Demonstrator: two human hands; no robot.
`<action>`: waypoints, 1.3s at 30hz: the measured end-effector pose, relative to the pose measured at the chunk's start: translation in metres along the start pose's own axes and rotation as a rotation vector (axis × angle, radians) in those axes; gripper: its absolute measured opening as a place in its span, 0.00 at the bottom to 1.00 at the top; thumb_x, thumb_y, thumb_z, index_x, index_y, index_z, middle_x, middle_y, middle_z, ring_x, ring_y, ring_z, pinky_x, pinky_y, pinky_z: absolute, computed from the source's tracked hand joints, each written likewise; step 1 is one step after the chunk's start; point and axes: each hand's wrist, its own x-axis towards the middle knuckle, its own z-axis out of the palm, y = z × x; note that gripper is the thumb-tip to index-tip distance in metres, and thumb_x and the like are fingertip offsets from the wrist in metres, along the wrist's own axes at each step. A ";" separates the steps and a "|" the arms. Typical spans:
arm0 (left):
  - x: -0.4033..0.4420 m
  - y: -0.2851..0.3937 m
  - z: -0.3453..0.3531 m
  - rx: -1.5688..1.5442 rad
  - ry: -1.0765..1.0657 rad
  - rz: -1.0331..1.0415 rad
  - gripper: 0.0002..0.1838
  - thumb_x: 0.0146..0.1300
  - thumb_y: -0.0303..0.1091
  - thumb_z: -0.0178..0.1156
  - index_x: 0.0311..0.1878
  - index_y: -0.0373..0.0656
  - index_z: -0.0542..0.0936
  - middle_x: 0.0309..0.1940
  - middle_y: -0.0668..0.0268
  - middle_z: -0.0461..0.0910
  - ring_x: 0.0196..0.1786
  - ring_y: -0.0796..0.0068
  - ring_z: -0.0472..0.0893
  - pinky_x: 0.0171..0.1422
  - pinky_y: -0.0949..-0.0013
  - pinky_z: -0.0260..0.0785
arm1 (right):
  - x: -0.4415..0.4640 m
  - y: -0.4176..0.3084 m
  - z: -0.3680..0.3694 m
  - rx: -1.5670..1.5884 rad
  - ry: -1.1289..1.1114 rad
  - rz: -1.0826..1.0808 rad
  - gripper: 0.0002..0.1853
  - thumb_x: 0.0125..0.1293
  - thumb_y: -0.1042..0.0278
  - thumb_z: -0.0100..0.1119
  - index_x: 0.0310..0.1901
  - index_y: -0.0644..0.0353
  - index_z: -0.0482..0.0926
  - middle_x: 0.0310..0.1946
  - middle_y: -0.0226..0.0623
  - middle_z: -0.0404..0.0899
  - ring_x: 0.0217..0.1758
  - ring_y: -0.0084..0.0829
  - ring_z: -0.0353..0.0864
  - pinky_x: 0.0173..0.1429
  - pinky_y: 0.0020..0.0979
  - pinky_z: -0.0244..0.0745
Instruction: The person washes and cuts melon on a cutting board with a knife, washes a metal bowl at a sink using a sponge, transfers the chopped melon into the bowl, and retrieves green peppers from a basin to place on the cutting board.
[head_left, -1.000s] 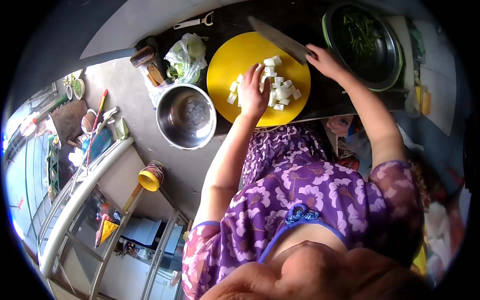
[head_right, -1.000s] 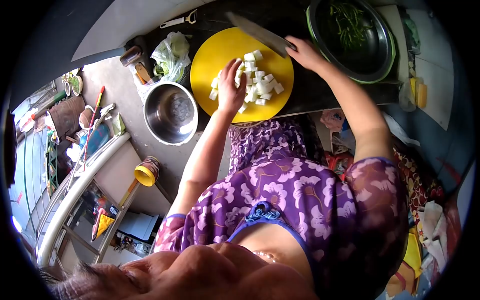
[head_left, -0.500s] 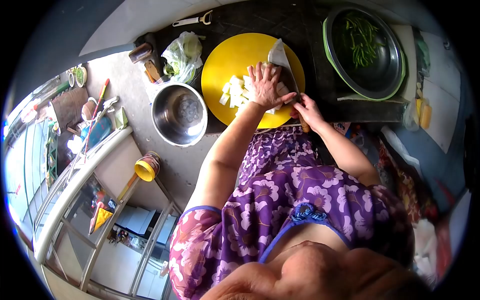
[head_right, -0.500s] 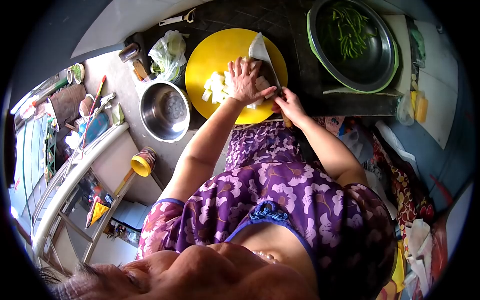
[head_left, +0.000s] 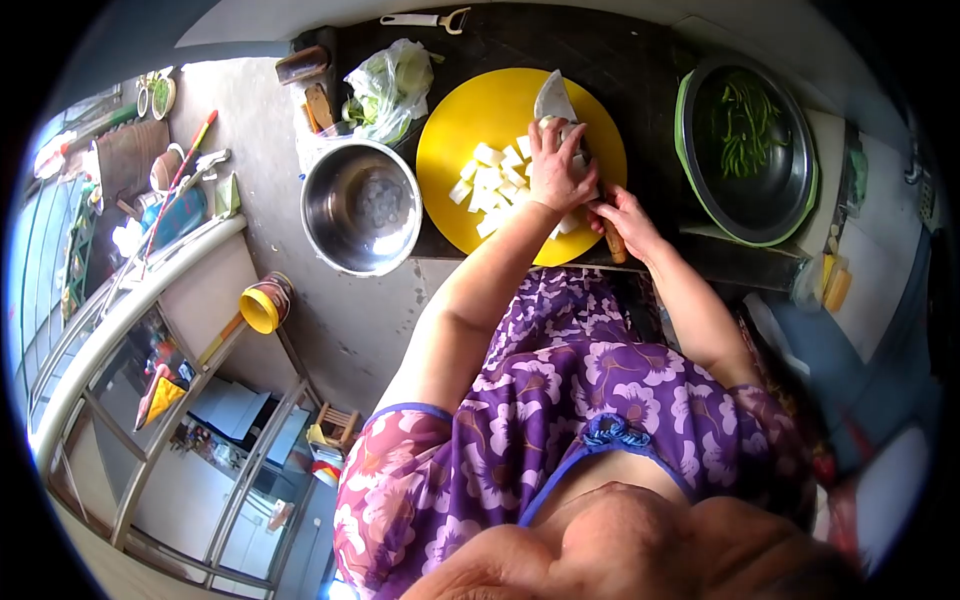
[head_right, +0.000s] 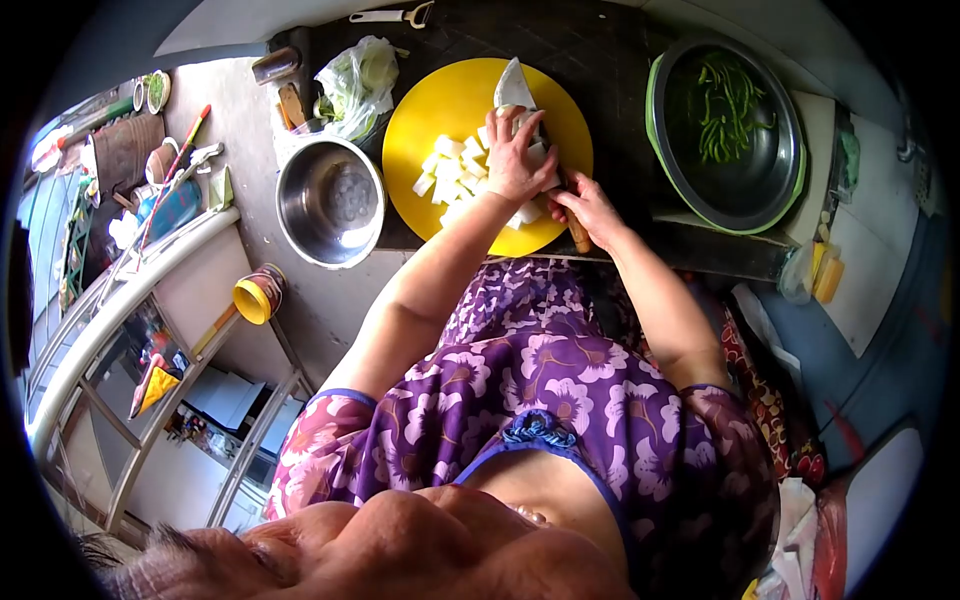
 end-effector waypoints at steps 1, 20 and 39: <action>0.001 -0.001 0.002 -0.013 0.013 -0.001 0.29 0.48 0.37 0.66 0.57 0.48 0.76 0.58 0.53 0.65 0.64 0.40 0.59 0.69 0.43 0.55 | -0.001 -0.003 0.000 0.007 0.006 0.003 0.11 0.68 0.74 0.52 0.52 0.57 0.71 0.30 0.28 0.76 0.28 0.18 0.74 0.33 0.20 0.70; -0.037 -0.076 -0.116 0.033 0.466 -0.084 0.20 0.51 0.27 0.66 0.50 0.47 0.80 0.51 0.57 0.72 0.56 0.58 0.73 0.62 0.60 0.66 | 0.036 -0.009 0.139 -0.214 -0.138 -0.223 0.08 0.66 0.74 0.53 0.46 0.62 0.71 0.24 0.33 0.78 0.23 0.20 0.77 0.28 0.23 0.74; -0.083 -0.037 -0.042 -0.121 0.121 0.106 0.17 0.56 0.23 0.59 0.51 0.39 0.76 0.50 0.52 0.75 0.54 0.51 0.74 0.62 0.58 0.66 | -0.036 0.058 -0.055 -0.087 0.382 -0.276 0.09 0.69 0.66 0.58 0.47 0.57 0.73 0.29 0.22 0.73 0.30 0.13 0.70 0.31 0.16 0.66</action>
